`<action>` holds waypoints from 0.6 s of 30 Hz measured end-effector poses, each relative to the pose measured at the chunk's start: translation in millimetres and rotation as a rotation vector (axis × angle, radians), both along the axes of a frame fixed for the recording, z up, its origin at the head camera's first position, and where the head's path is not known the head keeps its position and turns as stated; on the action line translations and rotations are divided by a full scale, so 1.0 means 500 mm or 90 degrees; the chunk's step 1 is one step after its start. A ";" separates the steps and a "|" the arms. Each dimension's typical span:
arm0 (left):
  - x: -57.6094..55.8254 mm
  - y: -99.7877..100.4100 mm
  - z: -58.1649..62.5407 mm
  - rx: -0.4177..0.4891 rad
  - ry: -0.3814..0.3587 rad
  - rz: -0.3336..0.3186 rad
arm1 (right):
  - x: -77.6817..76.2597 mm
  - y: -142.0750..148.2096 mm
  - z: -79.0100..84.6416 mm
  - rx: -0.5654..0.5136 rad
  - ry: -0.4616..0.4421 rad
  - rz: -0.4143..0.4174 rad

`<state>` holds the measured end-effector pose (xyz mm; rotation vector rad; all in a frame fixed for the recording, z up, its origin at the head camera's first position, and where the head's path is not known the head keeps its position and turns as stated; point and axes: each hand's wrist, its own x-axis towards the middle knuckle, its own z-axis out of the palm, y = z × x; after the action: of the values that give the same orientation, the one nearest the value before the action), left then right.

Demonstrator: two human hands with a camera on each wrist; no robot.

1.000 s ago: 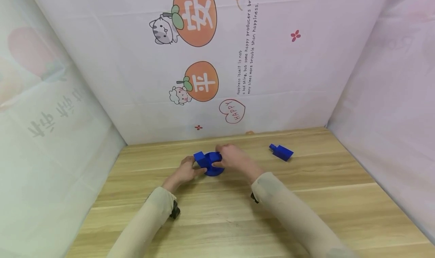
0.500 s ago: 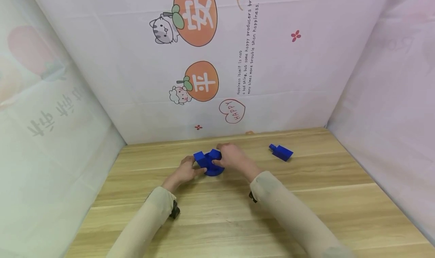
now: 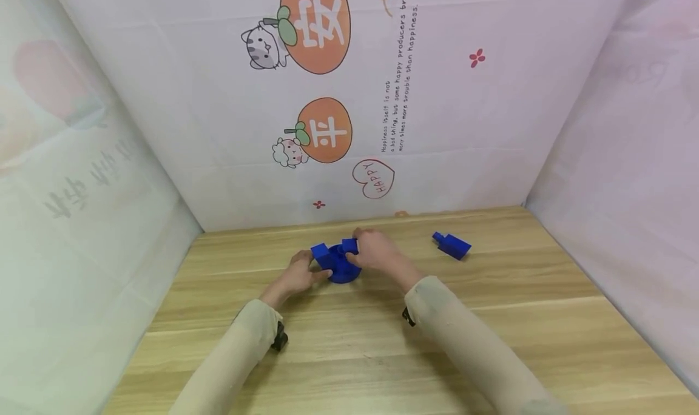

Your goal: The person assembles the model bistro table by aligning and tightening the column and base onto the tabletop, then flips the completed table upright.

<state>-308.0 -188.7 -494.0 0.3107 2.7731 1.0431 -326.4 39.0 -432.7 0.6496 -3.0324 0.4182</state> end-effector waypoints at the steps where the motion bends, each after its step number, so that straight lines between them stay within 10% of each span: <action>1: -0.001 0.000 0.001 0.002 0.002 0.001 | 0.000 0.002 0.002 0.004 0.006 -0.003; 12: -0.001 -0.002 0.002 -0.014 0.003 0.000 | 0.002 0.013 0.007 -0.008 0.034 0.064; 18: 0.002 -0.002 0.004 -0.011 -0.004 0.001 | 0.007 0.014 0.009 0.004 0.016 -0.004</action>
<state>-307.1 -189.9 -492.0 0.3032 2.7751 1.0175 -322.7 46.0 -428.4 0.6411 -3.0131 0.3978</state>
